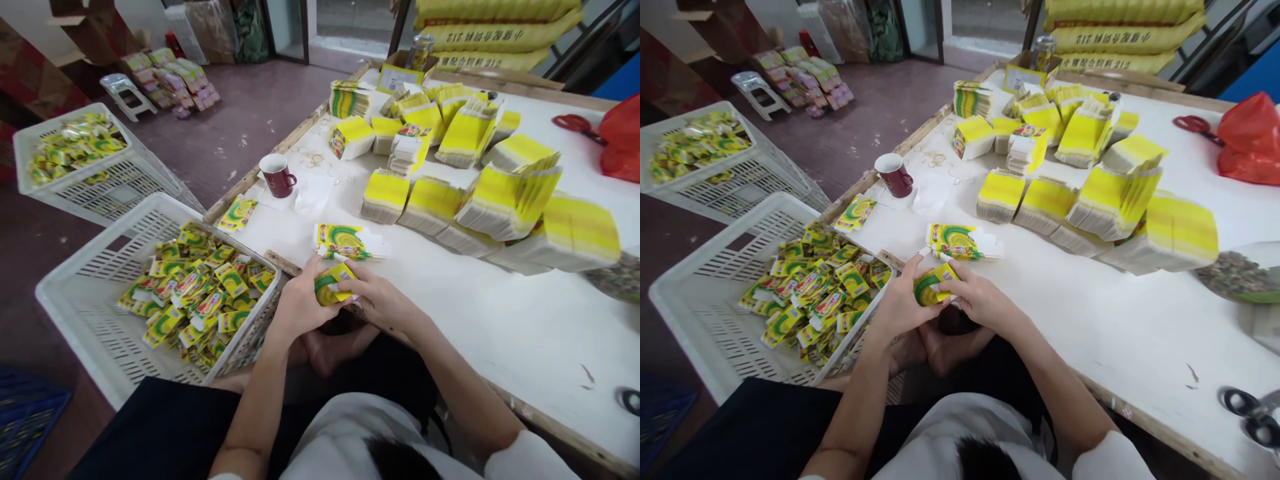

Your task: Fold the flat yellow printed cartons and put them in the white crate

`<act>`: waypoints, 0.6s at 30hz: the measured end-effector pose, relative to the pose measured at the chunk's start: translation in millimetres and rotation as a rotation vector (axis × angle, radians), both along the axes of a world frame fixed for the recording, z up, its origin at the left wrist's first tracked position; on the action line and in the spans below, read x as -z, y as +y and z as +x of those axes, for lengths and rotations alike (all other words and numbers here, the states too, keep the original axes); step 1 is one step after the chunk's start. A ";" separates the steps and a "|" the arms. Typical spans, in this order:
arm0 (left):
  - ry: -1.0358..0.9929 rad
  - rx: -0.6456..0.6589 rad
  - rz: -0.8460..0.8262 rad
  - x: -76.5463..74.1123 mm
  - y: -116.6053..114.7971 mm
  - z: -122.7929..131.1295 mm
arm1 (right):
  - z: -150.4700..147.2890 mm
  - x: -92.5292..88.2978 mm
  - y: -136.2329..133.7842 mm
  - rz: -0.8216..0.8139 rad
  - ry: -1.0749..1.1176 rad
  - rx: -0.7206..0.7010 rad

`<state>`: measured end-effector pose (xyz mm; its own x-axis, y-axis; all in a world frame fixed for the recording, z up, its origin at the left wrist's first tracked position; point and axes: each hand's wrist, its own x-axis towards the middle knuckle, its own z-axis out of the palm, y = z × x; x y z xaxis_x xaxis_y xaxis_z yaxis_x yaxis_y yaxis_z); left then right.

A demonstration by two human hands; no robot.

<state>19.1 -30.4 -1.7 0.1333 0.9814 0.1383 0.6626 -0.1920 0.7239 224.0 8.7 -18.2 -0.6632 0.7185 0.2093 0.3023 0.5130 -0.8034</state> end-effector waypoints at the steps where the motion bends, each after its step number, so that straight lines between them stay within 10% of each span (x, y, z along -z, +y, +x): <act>1: 0.013 0.007 0.001 0.0 -0.5 0.4 | 2.8 -2.8 2.2 -0.003 0.018 -0.025; 14: 0.052 -0.111 0.076 8.8 0.6 12.2 | -25.0 10.6 -8.5 -0.263 0.177 0.239; 18: -0.407 -0.266 0.162 14.3 7.3 5.8 | -18.5 11.9 12.1 -0.213 0.164 0.293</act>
